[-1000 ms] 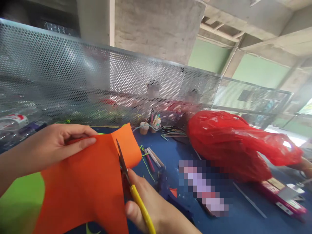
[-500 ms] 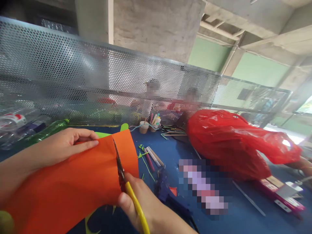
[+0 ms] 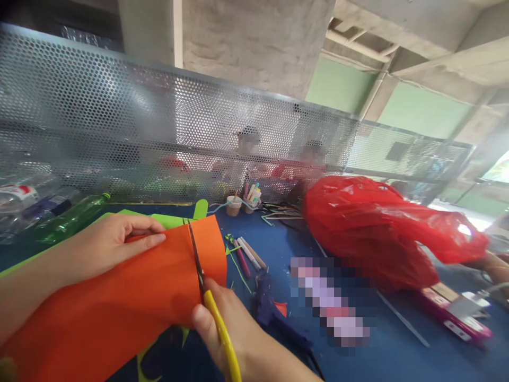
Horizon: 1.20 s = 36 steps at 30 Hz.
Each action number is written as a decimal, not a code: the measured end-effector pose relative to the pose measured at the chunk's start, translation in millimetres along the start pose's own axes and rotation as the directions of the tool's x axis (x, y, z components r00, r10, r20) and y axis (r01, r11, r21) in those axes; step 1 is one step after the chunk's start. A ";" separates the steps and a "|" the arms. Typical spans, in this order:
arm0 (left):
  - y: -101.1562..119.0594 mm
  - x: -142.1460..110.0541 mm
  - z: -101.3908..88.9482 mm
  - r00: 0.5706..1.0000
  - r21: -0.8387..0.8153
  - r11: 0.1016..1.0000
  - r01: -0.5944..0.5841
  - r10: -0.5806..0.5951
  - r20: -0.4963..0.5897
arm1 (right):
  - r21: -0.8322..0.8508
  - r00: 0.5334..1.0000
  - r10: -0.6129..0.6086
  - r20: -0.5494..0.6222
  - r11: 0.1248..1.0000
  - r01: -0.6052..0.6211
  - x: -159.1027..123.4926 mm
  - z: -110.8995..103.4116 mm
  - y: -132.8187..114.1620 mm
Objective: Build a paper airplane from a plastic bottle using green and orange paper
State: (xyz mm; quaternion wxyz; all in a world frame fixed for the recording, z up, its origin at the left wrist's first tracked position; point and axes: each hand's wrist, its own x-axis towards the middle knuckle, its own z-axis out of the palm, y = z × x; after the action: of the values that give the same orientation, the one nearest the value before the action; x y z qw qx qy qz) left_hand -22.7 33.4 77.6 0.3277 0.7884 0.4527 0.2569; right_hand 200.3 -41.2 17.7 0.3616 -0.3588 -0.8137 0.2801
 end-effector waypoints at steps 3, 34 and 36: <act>-9.3 4.2 0.3 1.000 -0.023 1.000 0.008 -0.007 0.014 | -0.021 0.999 0.026 -0.026 0.999 -0.027 -2.9 2.2 1.6; 6.5 -1.3 -0.5 0.999 -0.025 0.999 0.041 -0.040 0.008 | -0.121 0.990 0.125 -0.058 0.984 -0.131 -2.0 6.0 15.1; 4.8 -1.0 -0.2 0.999 -0.027 0.999 0.033 -0.033 0.007 | -0.110 0.991 0.128 -0.047 0.985 -0.132 -0.8 5.0 16.1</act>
State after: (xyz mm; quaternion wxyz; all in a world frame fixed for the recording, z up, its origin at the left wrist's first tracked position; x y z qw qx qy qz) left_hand -20.7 30.7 81.3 0.3440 0.7771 0.4612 0.2551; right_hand 202.9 -33.4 3.0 0.3381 -0.4364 -0.7956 0.2496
